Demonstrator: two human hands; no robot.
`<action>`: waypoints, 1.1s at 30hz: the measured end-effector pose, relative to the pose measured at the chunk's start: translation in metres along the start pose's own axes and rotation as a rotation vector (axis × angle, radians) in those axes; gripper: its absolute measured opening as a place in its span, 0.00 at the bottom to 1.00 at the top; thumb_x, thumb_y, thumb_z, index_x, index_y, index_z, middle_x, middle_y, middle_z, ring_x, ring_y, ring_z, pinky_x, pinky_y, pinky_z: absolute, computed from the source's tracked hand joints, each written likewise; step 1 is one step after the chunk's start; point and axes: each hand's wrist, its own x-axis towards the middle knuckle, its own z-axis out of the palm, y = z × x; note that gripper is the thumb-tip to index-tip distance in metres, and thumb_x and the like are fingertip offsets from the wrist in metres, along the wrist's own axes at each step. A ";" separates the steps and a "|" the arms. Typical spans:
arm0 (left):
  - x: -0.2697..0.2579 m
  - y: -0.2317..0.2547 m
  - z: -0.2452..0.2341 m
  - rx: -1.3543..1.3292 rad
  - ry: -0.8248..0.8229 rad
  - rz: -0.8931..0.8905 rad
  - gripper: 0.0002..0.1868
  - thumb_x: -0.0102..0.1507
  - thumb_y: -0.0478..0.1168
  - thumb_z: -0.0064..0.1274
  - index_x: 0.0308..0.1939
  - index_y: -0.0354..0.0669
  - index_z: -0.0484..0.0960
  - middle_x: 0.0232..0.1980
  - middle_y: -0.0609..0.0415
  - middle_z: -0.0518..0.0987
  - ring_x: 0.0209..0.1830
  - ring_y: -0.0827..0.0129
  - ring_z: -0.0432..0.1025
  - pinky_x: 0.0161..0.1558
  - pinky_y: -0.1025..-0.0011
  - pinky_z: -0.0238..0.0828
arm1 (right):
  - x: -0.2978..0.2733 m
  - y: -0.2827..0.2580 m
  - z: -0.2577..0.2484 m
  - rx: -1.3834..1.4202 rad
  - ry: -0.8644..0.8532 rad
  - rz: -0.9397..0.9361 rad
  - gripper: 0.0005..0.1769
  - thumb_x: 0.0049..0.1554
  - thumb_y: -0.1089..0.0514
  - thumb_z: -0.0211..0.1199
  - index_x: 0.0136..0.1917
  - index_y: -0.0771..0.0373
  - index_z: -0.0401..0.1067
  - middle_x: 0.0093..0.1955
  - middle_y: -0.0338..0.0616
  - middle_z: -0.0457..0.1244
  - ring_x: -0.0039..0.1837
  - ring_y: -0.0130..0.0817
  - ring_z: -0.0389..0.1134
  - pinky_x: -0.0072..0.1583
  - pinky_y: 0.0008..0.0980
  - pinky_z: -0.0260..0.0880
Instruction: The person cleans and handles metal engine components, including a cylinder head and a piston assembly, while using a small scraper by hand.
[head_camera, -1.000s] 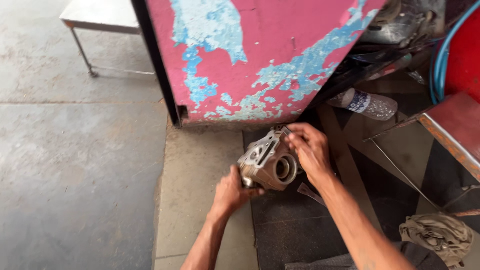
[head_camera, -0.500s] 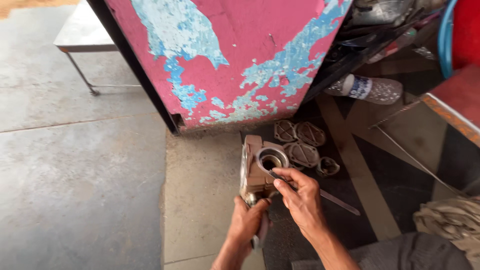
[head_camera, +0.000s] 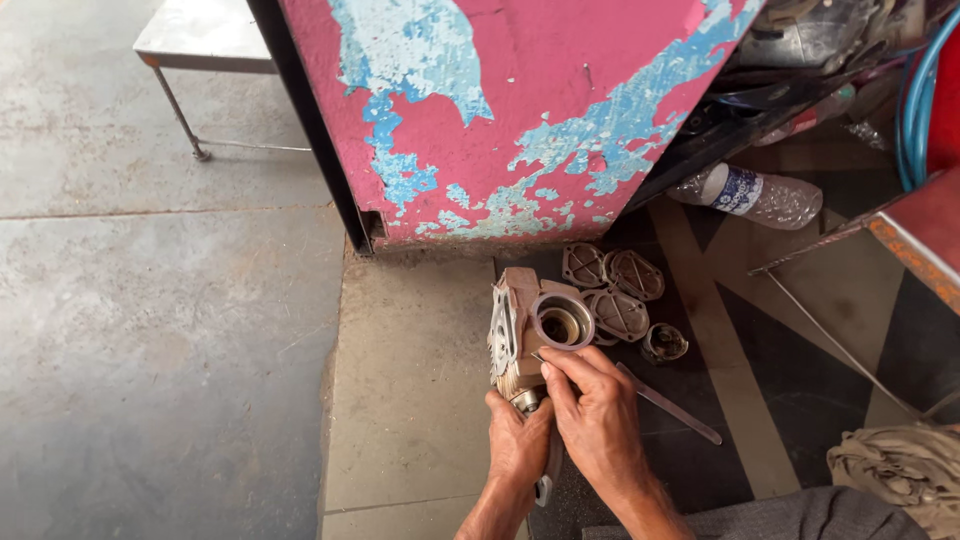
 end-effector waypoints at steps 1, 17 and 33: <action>0.000 0.001 0.001 -0.003 0.003 0.009 0.35 0.59 0.52 0.59 0.58 0.36 0.59 0.50 0.42 0.79 0.45 0.64 0.79 0.40 0.65 0.79 | 0.001 -0.001 0.002 -0.009 -0.015 0.008 0.11 0.58 0.64 0.63 0.53 0.70 0.79 0.47 0.47 0.72 0.46 0.34 0.76 0.47 0.28 0.78; 0.008 -0.004 0.002 0.155 0.058 0.049 0.42 0.57 0.55 0.62 0.61 0.36 0.56 0.56 0.36 0.79 0.54 0.54 0.79 0.51 0.60 0.77 | 0.015 0.002 0.021 -0.220 -0.105 -0.009 0.11 0.56 0.68 0.62 0.52 0.73 0.78 0.42 0.49 0.69 0.38 0.34 0.72 0.37 0.29 0.73; 0.048 0.001 0.004 0.192 0.055 0.164 0.39 0.58 0.52 0.61 0.58 0.31 0.57 0.53 0.32 0.79 0.49 0.51 0.81 0.47 0.56 0.81 | 0.044 0.014 0.037 -0.245 -0.086 -0.143 0.11 0.57 0.71 0.61 0.52 0.76 0.77 0.41 0.53 0.67 0.36 0.38 0.70 0.36 0.32 0.70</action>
